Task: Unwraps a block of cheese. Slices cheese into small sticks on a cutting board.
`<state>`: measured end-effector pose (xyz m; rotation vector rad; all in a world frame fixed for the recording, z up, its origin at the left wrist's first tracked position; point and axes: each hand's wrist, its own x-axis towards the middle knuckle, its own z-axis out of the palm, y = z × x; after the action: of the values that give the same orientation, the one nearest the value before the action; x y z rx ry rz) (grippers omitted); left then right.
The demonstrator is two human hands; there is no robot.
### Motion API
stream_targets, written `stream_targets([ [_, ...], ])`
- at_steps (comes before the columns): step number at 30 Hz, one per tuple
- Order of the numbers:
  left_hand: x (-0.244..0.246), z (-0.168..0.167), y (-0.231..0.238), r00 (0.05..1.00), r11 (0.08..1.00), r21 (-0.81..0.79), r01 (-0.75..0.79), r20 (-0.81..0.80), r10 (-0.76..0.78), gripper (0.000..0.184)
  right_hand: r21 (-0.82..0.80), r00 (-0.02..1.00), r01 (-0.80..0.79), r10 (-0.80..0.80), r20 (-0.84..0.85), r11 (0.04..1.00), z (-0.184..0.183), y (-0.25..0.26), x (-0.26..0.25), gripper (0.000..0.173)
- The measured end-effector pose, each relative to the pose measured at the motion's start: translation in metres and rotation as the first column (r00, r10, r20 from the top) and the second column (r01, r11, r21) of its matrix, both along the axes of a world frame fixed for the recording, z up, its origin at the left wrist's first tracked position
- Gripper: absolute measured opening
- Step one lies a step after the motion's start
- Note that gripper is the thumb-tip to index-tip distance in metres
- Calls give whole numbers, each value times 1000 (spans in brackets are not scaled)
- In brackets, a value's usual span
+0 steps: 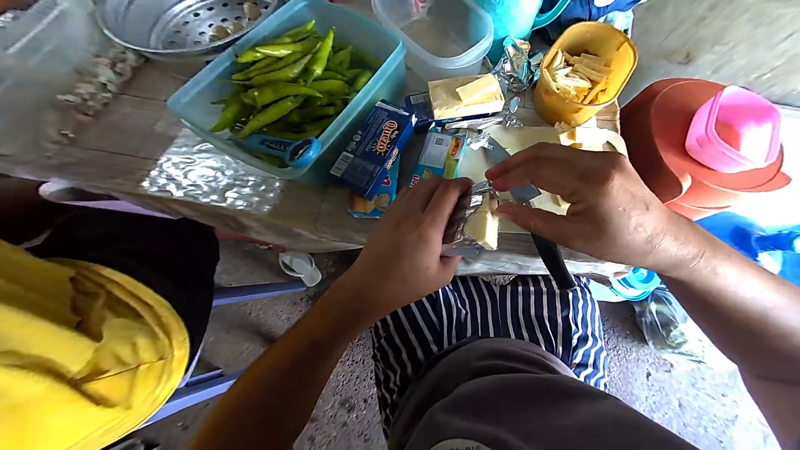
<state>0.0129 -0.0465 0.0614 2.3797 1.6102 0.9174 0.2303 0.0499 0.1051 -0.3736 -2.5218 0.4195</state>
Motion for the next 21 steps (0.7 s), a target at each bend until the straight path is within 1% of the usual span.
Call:
stream_targets([
  [3, 1, -1, -2, 1000, 999, 32, 23, -21, -22, 57, 59, 1000, -13, 13, -10, 998, 0, -1, 0, 14],
  [5, 2, -1, -3, 999, 997, 62, 46, -27, -44, 56, 47, 999, -28, 29, -23, 998, 0, -1, 1, 13],
  [7, 3, -1, -3, 997, 992, 106, 67, -36, -64, 54, -50, 997, -53, 49, -64, 997, 0, -1, 1, 12],
  [10, 2, -1, -2, 993, 983, 146, 114, -46, -109, 52, -271, 989, -89, 53, -140, 959, 1, 0, 0, 9],
  [11, 1, -1, -1, 990, 979, 154, 134, -56, -127, 50, -356, 984, -110, 51, -173, 928, 1, 1, -1, 8],
  [12, -1, -2, -1, 986, 974, 162, 157, -74, -146, 47, -460, 977, -139, 46, -208, 877, 1, 4, 0, 8],
  [14, -4, -4, 1, 977, 962, 185, 199, -111, -181, 40, -674, 962, -215, 35, -271, 707, 4, 10, 3, 13],
  [15, -5, -7, 1, 977, 959, 194, 205, -100, -189, 39, -738, 960, -216, 2, -279, 640, 5, 14, 4, 15],
  [16, -5, -9, 1, 979, 961, 187, 206, -51, -200, 40, -754, 967, -162, -51, -250, 636, 6, 19, 5, 15],
  [17, -6, -10, -1, 978, 965, 166, 203, 19, -209, 45, -708, 972, -52, -125, -196, 704, 4, 24, 5, 10],
  [18, -6, -10, -2, 975, 970, 146, 192, 83, -206, 49, -599, 968, 94, -215, -132, 795, 0, 32, 4, 5],
  [19, -5, -10, -3, 972, 975, 131, 182, 125, -198, 52, -441, 951, 240, -300, -71, 865, -7, 43, 3, 8],
  [20, -4, -9, -4, 969, 977, 122, 177, 150, -194, 53, -310, 936, 331, -351, -9, 891, -13, 55, 3, 13],
  [21, -4, -8, -4, 970, 978, 113, 173, 152, -189, 53, -241, 928, 371, -367, 63, 897, -19, 66, 5, 14],
])
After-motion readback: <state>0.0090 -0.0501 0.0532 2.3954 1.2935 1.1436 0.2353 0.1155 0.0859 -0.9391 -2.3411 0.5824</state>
